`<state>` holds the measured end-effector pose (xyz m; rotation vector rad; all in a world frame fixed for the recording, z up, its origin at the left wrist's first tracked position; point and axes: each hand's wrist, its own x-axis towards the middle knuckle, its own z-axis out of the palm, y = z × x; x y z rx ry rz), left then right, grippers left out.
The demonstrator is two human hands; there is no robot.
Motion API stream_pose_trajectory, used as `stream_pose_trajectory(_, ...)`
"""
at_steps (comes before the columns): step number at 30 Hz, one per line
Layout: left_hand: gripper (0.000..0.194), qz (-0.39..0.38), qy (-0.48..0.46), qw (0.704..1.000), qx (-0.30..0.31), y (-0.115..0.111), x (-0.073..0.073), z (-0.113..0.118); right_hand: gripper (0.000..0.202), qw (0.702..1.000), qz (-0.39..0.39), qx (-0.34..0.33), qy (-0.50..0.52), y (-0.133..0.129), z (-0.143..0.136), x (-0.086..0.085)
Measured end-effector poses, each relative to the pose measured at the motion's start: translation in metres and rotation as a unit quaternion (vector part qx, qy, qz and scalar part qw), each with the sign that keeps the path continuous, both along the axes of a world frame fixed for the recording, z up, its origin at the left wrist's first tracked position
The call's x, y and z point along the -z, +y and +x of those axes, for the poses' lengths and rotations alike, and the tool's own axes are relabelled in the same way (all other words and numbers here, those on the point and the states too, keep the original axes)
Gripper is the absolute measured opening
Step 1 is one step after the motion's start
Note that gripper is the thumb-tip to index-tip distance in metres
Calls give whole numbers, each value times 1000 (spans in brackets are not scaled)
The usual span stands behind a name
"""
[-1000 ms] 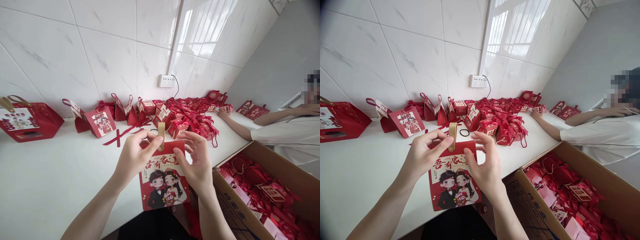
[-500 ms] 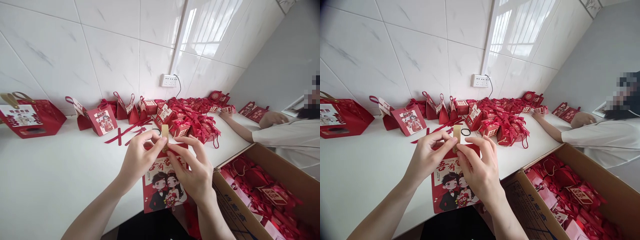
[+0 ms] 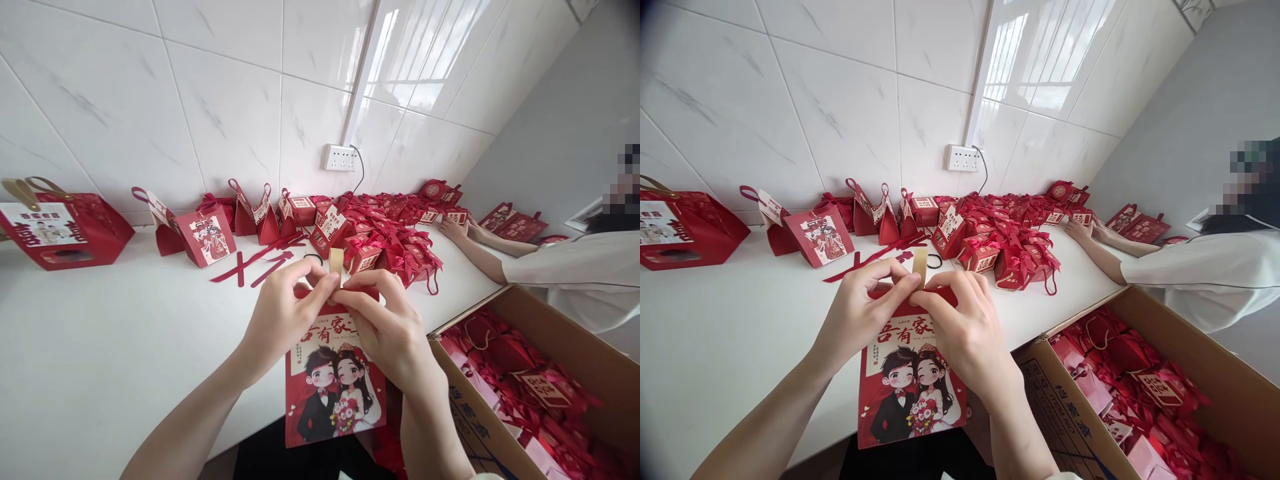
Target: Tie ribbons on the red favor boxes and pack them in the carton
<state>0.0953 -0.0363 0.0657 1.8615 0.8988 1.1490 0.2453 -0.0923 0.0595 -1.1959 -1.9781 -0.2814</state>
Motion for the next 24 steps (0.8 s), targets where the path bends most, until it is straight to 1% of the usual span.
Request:
stream_pose_trajectory(3, 25, 4, 7, 1000, 6, 1, 0, 0, 30, 1000, -14, 1, -19, 2, 3, -3)
stream_pose_trajectory(5, 25, 7, 2, 1000, 9, 1, -1, -1, 30, 999, -21, -24, -11, 3, 4, -4)
stream_pose_trajectory(7, 25, 10, -3, 1000, 10, 0, -2, -2, 27, 996, -29, -64, 47, 4, 4, -4)
stream_pose_trajectory(9, 24, 8, -11, 1000, 8, -3, -3, -4, 25, 986, -48, -81, 137, 3, 3, -3)
stream_pose_trajectory(11, 23, 5, -20, 1000, 7, -5, -4, -4, 30, 972, -95, -68, 205, 1, 2, -4)
stream_pose_trajectory(12, 23, 4, -23, 1000, 8, -6, -4, -4, 28, 964, -127, -57, 227, 0, 1, -4)
stream_pose_trajectory(15, 24, 0, -22, 1000, 19, -6, -3, -3, 11, 935, -212, -33, 280, -1, -1, -6)
stream_pose_trajectory(16, 24, -2, -22, 999, 26, -5, -3, -3, 10, 926, -230, -26, 298, -1, -2, -7)
stream_pose_trajectory(18, 21, -12, -19, 998, 55, -2, -3, -3, 11, 914, -246, -17, 322, -1, -2, -8)
stream_pose_trajectory(21, 15, -34, 8, 993, 114, 5, -4, -5, 10, 909, -258, -6, 326, 0, 1, -9)
stream_pose_trajectory(22, 14, -36, 22, 991, 125, 6, -4, -6, 10, 910, -261, -3, 323, 0, 1, -10)
stream_pose_trajectory(24, 13, -33, 38, 991, 125, 7, -4, -6, 9, 911, -265, -1, 315, 0, 3, -10)
